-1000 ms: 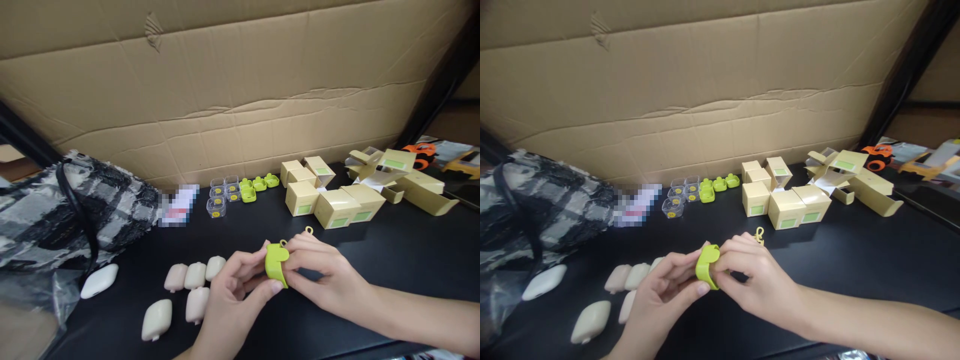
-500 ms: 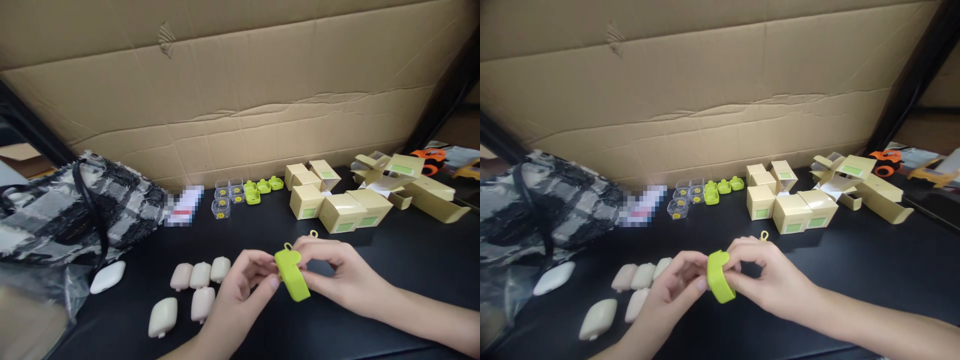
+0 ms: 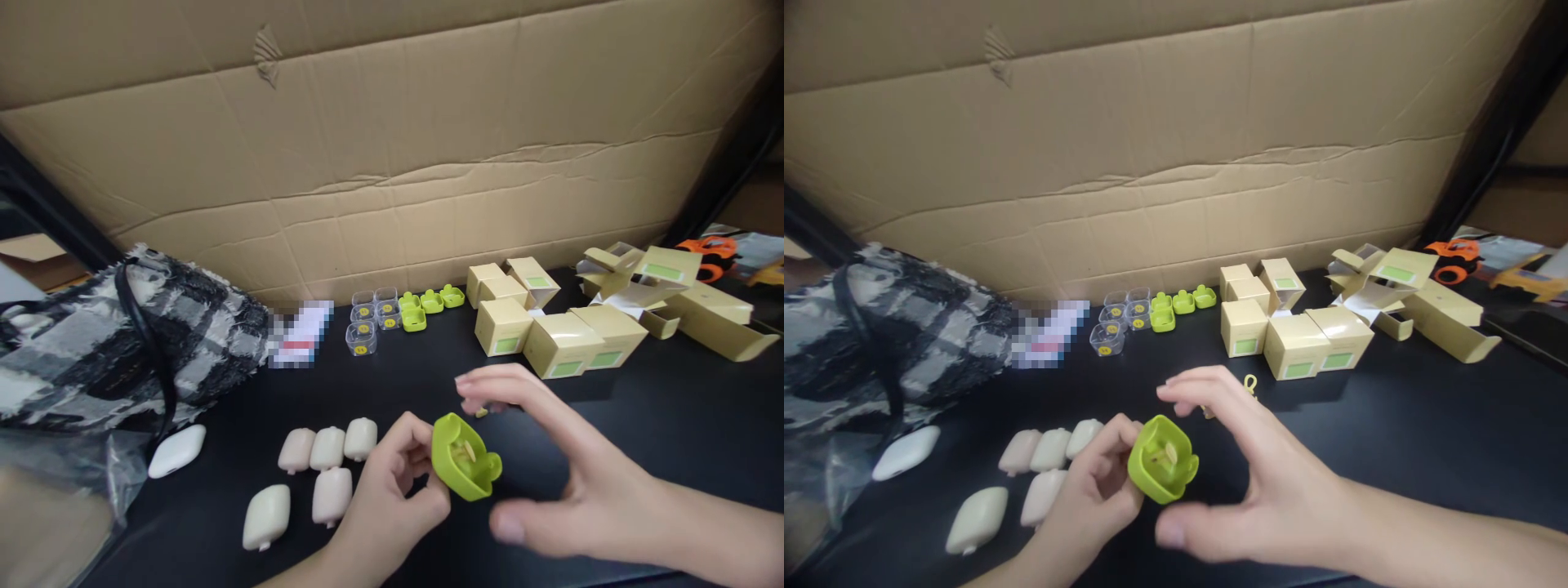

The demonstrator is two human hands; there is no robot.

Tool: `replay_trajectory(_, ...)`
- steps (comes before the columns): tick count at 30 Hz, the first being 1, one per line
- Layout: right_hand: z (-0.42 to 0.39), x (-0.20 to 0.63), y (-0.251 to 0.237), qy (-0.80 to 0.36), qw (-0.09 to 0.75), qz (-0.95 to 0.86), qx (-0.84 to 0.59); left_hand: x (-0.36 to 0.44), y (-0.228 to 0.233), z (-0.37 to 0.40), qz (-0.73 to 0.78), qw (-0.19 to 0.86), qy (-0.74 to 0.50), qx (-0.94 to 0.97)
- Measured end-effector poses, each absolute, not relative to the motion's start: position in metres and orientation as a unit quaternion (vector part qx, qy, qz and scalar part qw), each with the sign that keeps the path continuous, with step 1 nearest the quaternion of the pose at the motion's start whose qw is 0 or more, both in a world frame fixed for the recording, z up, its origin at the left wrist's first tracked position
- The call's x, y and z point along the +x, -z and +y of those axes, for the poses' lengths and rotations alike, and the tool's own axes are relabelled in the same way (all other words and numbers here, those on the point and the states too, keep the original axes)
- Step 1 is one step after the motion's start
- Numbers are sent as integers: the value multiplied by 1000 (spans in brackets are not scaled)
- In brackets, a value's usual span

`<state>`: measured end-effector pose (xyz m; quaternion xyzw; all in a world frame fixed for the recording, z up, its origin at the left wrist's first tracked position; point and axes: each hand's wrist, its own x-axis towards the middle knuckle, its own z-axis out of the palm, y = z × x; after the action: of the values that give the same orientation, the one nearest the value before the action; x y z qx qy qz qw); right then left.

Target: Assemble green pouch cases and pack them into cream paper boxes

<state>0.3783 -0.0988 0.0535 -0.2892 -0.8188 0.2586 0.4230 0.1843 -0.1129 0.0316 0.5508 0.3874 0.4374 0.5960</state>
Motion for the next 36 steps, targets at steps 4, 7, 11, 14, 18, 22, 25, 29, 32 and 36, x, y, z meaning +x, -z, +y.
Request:
replay_trajectory(4, -101, 376, -53, -229, 361, -850, -308, 186, -30, -112, 364, 628, -409, 554)
replay_trajectory(7, -102, 374, -55, -227, 381, -847, -292, 186, -29, -111, 387, 610, -395, 567)
replay_trajectory(11, -104, 374, -58, -208, 395, -850, -279, 186, -31, -110, 407, 591, -369, 591)
replay_trajectory(14, -105, 375, -57, -216, 394, -852, -269, 187, -33, -110, 417, 587, -347, 601)
replay_trajectory(18, -108, 376, -53, -221, 408, -847, -259, 190, -32, -109, 422, 592, -350, 591)
replay_trajectory(22, -109, 375, -51, -199, 427, -836, -279, 191, -29, -108, 413, 602, -356, 583)
replay_trajectory(25, -105, 373, -52, -220, 410, -835, -293, 189, -29, -108, 426, 609, -361, 563)
replay_trajectory(29, -98, 373, -54, -240, 375, -854, -267, 185, -30, -109, 428, 645, -384, 503)
replay_trajectory(32, -96, 374, -52, -229, 353, -866, -269, 182, -27, -112, 354, 688, -401, 490)
replay_trajectory(36, -95, 374, -51, -245, 274, -893, -259, 183, -23, -119, 368, 676, -367, 523)
